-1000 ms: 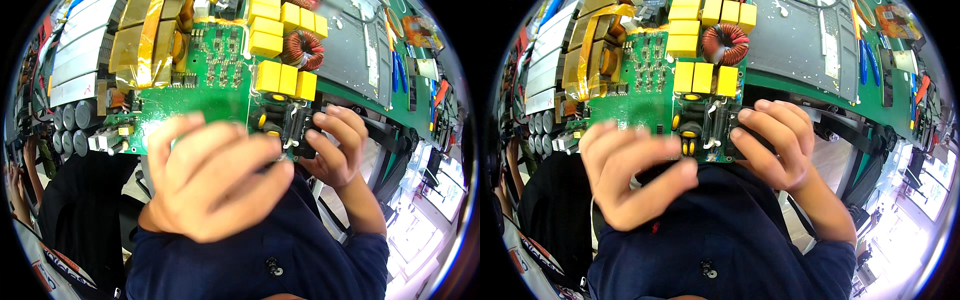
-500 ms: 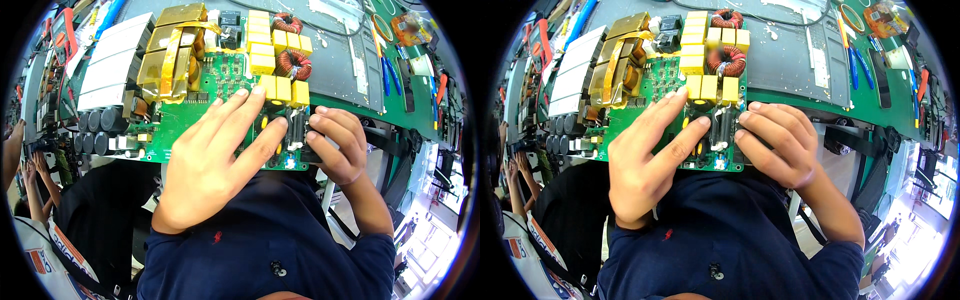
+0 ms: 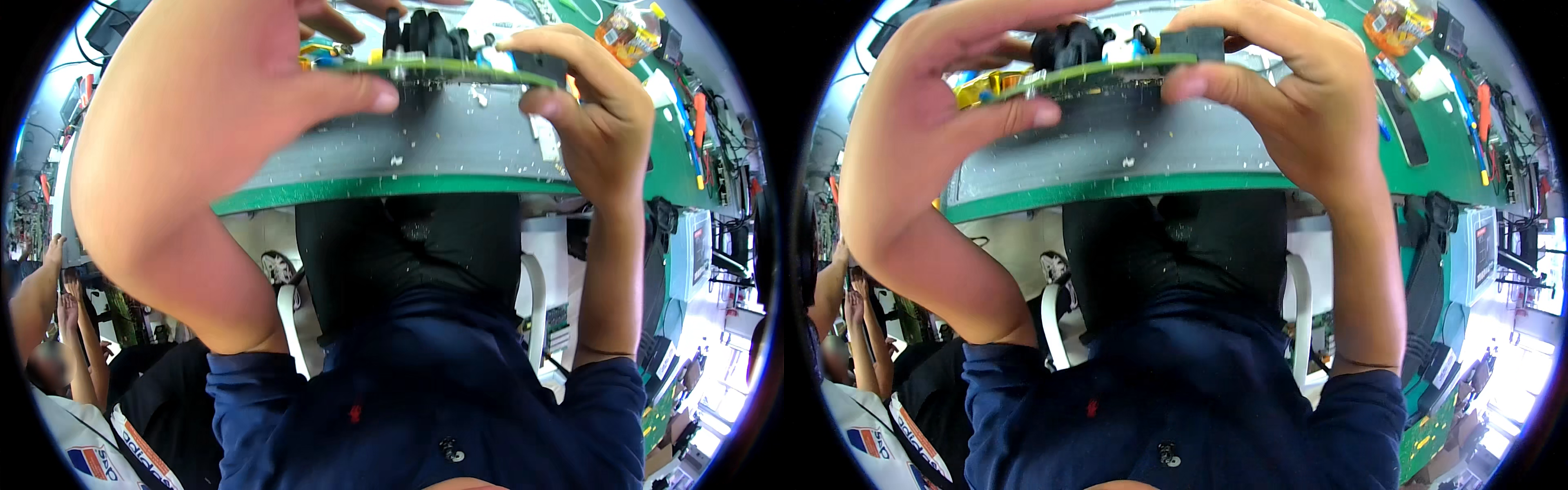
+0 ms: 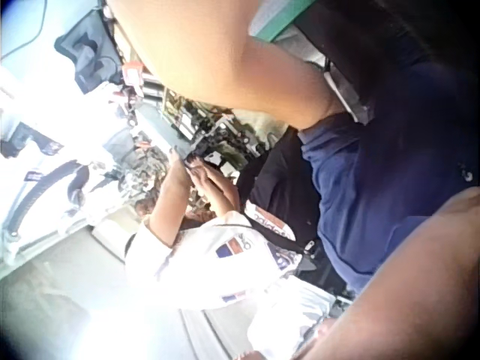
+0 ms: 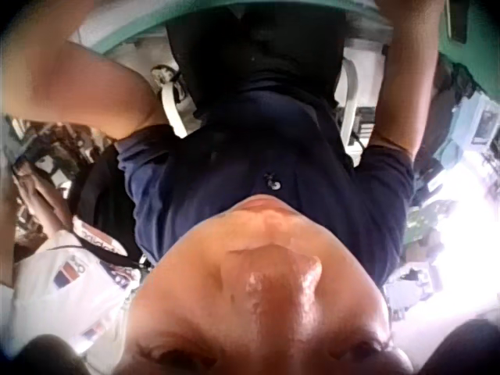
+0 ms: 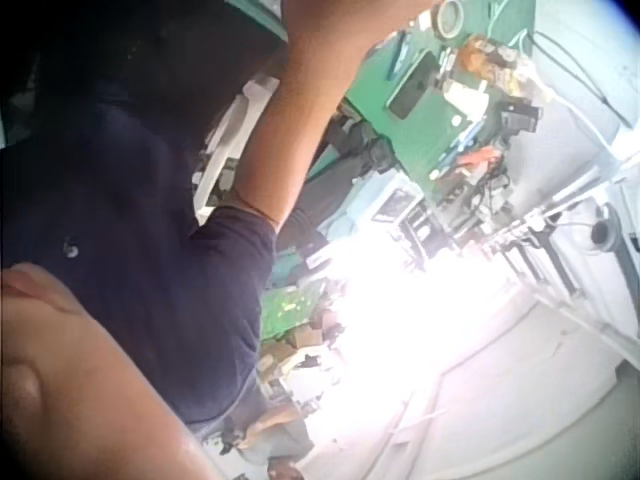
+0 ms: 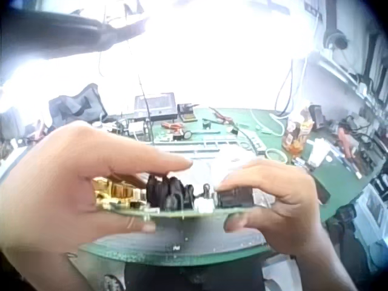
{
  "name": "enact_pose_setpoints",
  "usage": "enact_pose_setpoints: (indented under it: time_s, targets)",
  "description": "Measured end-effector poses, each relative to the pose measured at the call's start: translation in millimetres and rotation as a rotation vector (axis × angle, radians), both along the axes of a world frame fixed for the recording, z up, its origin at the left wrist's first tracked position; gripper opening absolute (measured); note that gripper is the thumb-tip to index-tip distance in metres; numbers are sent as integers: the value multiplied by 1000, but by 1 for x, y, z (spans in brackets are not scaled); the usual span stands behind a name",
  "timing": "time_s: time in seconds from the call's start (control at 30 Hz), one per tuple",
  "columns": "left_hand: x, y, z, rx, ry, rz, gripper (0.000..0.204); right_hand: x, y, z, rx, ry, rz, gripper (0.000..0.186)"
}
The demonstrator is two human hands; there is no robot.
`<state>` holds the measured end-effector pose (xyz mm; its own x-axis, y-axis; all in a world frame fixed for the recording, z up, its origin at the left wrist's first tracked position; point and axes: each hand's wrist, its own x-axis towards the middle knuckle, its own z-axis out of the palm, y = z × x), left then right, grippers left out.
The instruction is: The person handles a large circuit board, turning it over to view both sides and checking various components including yellow capacitor-like blocks and a black connector port.
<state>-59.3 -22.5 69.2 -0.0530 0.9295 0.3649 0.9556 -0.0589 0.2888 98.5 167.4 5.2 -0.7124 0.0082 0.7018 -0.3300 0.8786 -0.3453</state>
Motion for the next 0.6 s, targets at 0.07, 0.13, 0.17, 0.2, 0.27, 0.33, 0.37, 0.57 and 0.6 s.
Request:
enact_pose_setpoints:
  time_s: [0.07, 0.13, 0.17, 0.2, 0.27, 0.33, 0.37, 0.57, 0.6]
  targets:
    - [-9, 8, 12, 39, 75, 72, 37, -10, 7, -1, -372, -92, -87, 32]
    - [-15, 19, 22, 84, 137, 126, 34, -34, 13, -6, -489, 78, 36, 33]
    - [-17, 24, 23, 110, 120, 119, 34, -41, 16, -7, -529, 83, 57, 33]
    - [-17, 30, 25, 146, 97, 92, 34, -48, 17, -9, -572, 86, 78, 32]
    - [-20, 44, 25, 224, 16, -13, 34, -62, 20, -12, -736, 106, 189, 31]
    - [-22, 49, 24, 335, 12, -136, 33, -69, 21, -16, -842, 129, 238, 30]
    - [-25, 52, 25, 328, 33, -147, 33, -71, 22, -18, -859, 122, 243, 30]
    - [-54, 85, 23, 87, -74, -91, 31, -79, 31, -21, -942, 102, 269, 27]
    - [-58, 91, 22, 76, -110, -92, 31, -80, 34, -19, -931, 68, 252, 27]
